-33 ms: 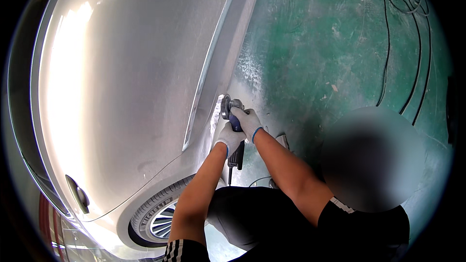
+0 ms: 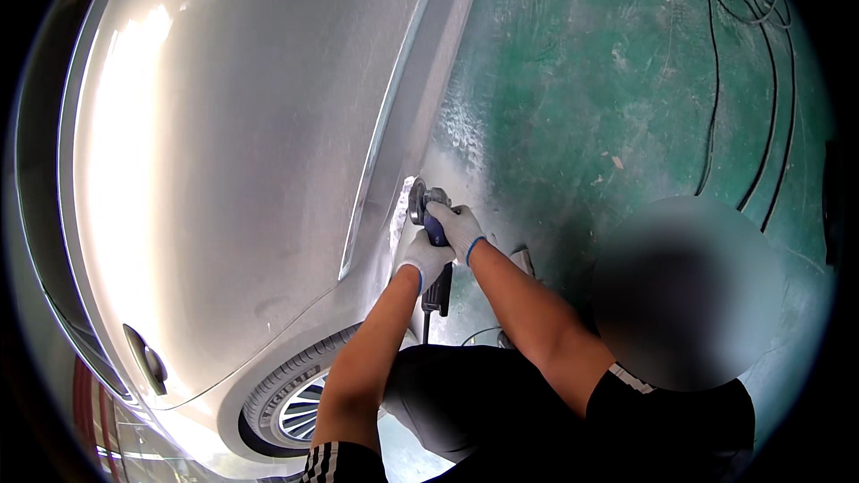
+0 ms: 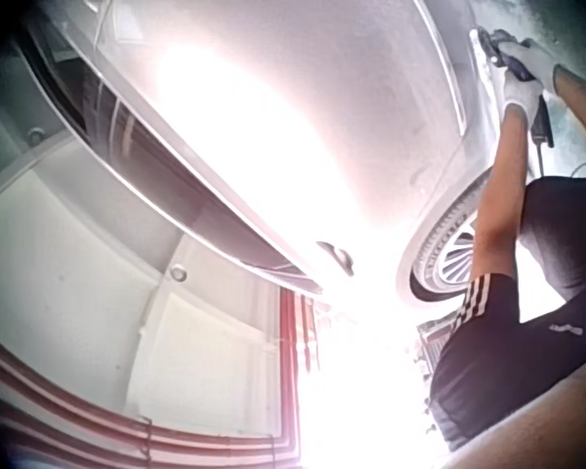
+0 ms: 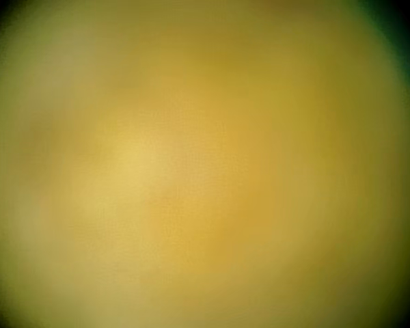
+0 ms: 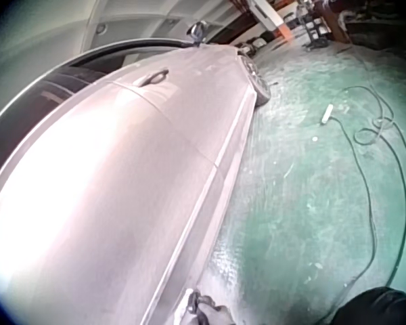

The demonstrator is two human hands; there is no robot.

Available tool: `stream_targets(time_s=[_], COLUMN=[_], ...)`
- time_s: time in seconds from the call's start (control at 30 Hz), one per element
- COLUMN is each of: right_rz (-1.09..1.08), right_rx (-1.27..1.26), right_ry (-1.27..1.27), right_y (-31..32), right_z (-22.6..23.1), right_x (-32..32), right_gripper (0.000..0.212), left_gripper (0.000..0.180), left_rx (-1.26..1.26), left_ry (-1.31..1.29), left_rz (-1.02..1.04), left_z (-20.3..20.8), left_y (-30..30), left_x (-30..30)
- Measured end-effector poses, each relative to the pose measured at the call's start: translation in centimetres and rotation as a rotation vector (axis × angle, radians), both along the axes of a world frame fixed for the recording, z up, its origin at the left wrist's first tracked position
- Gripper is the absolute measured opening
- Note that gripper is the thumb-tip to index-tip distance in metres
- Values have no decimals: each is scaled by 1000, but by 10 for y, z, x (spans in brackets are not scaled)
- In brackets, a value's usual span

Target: The person uses an angle grinder to smooth a damaged area on the lower side panel of a silver car. They work continuously on the same spot, generating sparks and removing material from the car's body.

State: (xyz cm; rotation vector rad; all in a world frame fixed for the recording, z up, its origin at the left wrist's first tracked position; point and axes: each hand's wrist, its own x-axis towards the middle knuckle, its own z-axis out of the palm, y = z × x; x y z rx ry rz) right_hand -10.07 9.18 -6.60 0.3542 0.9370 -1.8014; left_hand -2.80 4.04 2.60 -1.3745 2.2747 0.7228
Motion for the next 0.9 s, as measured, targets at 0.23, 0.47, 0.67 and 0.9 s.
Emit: stream_targets(time_s=[0.23,0.47,0.67,0.9], right_rz=[-18,-43,12,-6], right_rx=[-47,-62,32,42], right_ry=[-62,-31,72,103], right_y=[-4,-3,-10,-5], right_z=[-1,-11,-23,-11], right_x=[0,-5,-6,-8], right_gripper=[89,89,92,80], left_gripper=[61,62,66,61], left_rx=[-74,-78,-40,-74], left_ry=[-18,0,36,18], left_rz=[-32,-41,-19,-59], left_z=[-4,1,-1,15], left_y=[-2,6,11,21], left_x=[1,-8,-8,-16])
